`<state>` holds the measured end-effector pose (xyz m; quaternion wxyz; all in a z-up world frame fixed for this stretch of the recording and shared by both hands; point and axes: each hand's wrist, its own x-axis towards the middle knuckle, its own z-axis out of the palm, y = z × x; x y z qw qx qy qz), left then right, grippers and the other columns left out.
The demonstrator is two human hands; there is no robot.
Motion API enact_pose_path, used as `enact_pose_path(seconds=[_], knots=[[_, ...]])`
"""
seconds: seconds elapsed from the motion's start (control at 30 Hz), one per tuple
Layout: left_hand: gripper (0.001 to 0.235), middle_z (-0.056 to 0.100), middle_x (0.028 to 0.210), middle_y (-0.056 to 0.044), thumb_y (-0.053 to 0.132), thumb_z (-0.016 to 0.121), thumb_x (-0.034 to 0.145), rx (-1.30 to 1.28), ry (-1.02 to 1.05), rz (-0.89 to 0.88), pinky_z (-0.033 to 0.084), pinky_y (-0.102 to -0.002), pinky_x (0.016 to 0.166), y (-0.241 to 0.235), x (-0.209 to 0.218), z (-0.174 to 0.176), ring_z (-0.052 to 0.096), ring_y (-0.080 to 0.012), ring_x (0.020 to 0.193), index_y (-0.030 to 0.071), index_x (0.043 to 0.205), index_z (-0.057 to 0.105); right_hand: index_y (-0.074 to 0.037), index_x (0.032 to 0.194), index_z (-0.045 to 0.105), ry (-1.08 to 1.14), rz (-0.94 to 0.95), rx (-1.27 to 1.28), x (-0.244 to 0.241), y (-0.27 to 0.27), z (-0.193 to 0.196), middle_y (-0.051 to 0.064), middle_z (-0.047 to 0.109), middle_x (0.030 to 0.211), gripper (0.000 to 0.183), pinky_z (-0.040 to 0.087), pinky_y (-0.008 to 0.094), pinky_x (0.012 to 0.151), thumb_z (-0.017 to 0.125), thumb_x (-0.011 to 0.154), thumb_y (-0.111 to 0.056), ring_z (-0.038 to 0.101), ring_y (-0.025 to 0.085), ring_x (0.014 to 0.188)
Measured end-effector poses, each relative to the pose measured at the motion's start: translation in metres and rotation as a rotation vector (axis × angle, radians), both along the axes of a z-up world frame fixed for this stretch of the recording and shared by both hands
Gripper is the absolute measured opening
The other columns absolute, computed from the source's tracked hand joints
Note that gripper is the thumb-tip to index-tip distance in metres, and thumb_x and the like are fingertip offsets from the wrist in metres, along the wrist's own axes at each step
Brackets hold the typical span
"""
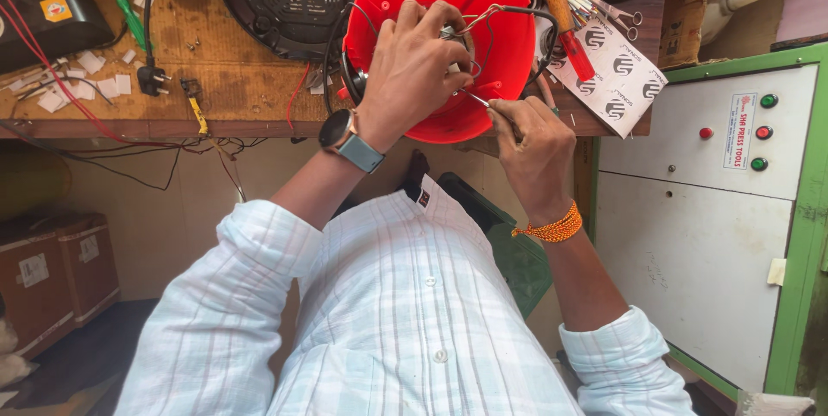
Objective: The person uses a screwdriver to tighten screws on a small electrical component held inside a red plastic bowl. They repeatedly adjust the component and use the tool to secure connections while working at a cluttered workshop bench.
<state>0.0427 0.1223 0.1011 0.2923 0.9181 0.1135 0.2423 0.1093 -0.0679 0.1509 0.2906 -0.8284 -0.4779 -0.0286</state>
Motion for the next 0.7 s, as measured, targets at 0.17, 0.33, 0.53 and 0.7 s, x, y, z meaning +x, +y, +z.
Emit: enact_pose_path(seconds=[0.17,0.33,0.53,0.7], knots=[[0.015,0.063,0.118,0.002,0.027,0.089,0.076,0.009,-0.049,-0.053,0.049,-0.042,0.083,0.013,0.004,-0.005,0.054,-0.0295,0.103,0.016,0.084,0.082,-0.007,0.102,0.074,-0.214,0.029,-0.084,0.003,0.002,0.000,0.008,0.068,0.087,0.008,0.051,0.038,0.063,0.077,0.098,-0.013,0.067,0.026,0.073],[0.016,0.062,0.126,0.004,0.024,0.089,0.077,-0.080,-0.076,-0.089,0.055,-0.039,0.084,0.020,-0.001,-0.009,0.054,-0.0275,0.100,0.017,0.090,0.083,-0.011,0.117,0.077,-0.325,-0.015,-0.143,-0.009,-0.003,-0.017,0.009,0.060,0.074,0.018,0.048,0.039,0.057,0.076,0.099,-0.014,0.061,0.025,0.059],[0.016,0.062,0.124,0.007,0.024,0.089,0.075,-0.171,-0.027,-0.071,0.059,-0.037,0.078,0.013,-0.002,-0.006,0.055,-0.0248,0.101,0.018,0.089,0.084,-0.006,0.150,0.053,-0.197,0.004,-0.124,-0.021,-0.017,-0.041,0.012,0.074,0.100,0.056,0.051,0.037,0.061,0.062,0.096,0.003,0.066,0.023,0.066],[0.015,0.062,0.126,0.003,0.023,0.089,0.077,-0.186,0.011,-0.096,0.058,-0.040,0.078,0.022,-0.001,-0.003,0.057,-0.0258,0.099,0.015,0.089,0.083,-0.011,0.155,0.044,-0.139,0.007,-0.125,-0.028,-0.017,-0.048,0.013,0.076,0.103,0.070,0.052,0.039,0.063,0.059,0.090,0.010,0.068,0.025,0.068]])
